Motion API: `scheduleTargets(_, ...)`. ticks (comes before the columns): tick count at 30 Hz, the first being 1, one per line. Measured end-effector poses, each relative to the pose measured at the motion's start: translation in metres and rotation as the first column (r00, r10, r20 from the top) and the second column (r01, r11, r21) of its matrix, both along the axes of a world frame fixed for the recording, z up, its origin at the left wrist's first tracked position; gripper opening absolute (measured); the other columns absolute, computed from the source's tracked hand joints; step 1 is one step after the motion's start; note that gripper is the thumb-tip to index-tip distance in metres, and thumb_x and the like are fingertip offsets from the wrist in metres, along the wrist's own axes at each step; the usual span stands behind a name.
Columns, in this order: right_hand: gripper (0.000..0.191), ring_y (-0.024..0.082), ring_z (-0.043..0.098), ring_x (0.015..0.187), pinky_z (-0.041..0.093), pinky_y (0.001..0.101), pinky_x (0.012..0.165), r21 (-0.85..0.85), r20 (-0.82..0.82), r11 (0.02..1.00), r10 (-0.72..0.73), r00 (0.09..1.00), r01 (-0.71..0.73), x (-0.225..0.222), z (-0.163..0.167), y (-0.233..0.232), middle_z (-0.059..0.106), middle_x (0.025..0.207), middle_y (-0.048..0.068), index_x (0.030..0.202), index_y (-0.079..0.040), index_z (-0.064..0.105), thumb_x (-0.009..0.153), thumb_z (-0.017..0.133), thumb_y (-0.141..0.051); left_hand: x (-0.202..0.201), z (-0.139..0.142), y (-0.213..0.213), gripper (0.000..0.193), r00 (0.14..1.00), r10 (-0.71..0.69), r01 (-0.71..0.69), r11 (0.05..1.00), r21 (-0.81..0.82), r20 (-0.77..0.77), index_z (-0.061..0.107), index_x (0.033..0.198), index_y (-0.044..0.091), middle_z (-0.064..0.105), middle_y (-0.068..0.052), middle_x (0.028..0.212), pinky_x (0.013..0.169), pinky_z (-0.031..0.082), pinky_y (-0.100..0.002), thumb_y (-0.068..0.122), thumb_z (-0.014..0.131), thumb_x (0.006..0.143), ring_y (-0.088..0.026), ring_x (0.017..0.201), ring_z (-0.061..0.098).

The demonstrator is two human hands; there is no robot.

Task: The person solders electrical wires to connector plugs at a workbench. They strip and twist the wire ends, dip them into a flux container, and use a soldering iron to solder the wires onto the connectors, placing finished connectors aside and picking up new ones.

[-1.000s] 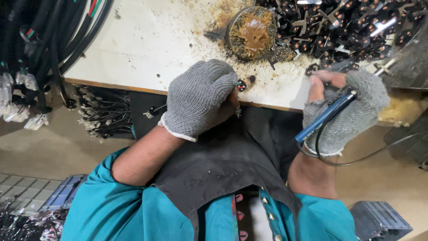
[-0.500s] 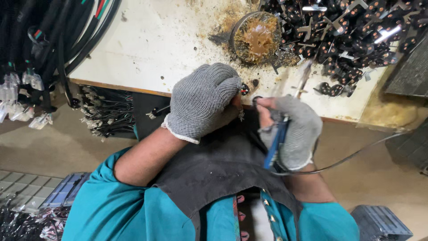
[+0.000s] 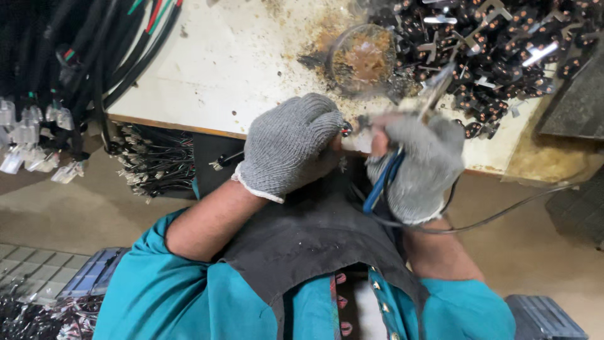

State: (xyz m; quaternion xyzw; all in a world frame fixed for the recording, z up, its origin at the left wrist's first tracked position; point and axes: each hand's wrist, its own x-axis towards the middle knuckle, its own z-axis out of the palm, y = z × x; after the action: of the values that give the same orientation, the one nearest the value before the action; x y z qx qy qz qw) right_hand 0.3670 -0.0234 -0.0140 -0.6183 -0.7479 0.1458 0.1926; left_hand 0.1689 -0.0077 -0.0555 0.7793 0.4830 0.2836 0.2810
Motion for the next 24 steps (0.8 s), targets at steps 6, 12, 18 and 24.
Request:
scheduleTargets(6,0.016,0.032,0.063,0.087,0.048,0.0419,0.075,0.026,0.188,0.971,0.229,0.955,-0.238,0.013,0.001,0.016,0.071,0.094,0.014,0.099,-0.015,0.076,0.084,0.084,-0.015,-0.002,-0.002,-0.001,0.025,1.0,-0.016,0.016,1.0,0.005,-0.005,0.063,0.098,0.011,0.066,-0.011,0.106,0.074,0.055,-0.043,0.019,0.077,0.079,-0.032,0.09,0.067)
scheduleTargets(12,0.013,0.026,0.068,0.076,0.052,0.0353,0.069,-0.326,-0.129,0.921,0.181,0.975,-0.214,0.018,-0.001,0.007,0.07,0.085,0.012,0.095,-0.009,0.069,0.089,0.08,-0.012,-0.002,0.0,0.001,0.025,1.0,-0.01,0.01,1.0,-0.013,-0.004,0.063,0.098,0.011,0.065,-0.011,0.105,0.074,0.054,-0.043,0.018,0.078,0.079,-0.032,0.091,0.067)
scheduleTargets(18,0.011,0.026,0.073,0.085,0.056,0.0374,0.079,0.002,-0.268,0.965,0.252,0.93,-0.261,0.021,-0.015,0.004,0.074,0.095,0.012,0.103,-0.006,0.073,0.093,0.077,-0.004,-0.001,0.002,0.002,0.025,1.0,-0.018,0.018,0.999,-0.046,-0.007,0.063,0.092,0.012,0.066,-0.01,0.103,0.072,0.054,-0.043,0.019,0.079,0.075,-0.032,0.089,0.067)
scheduleTargets(24,0.01,0.028,0.072,0.096,0.054,0.0395,0.088,0.135,-0.204,0.986,0.122,0.971,-0.096,0.006,-0.021,-0.001,0.074,0.099,0.01,0.105,-0.009,0.078,0.097,0.084,-0.005,-0.002,0.0,0.0,0.026,1.0,-0.003,0.003,1.0,-0.016,0.006,0.066,0.1,0.012,0.065,-0.01,0.106,0.074,0.055,-0.042,0.016,0.079,0.079,-0.031,0.092,0.068)
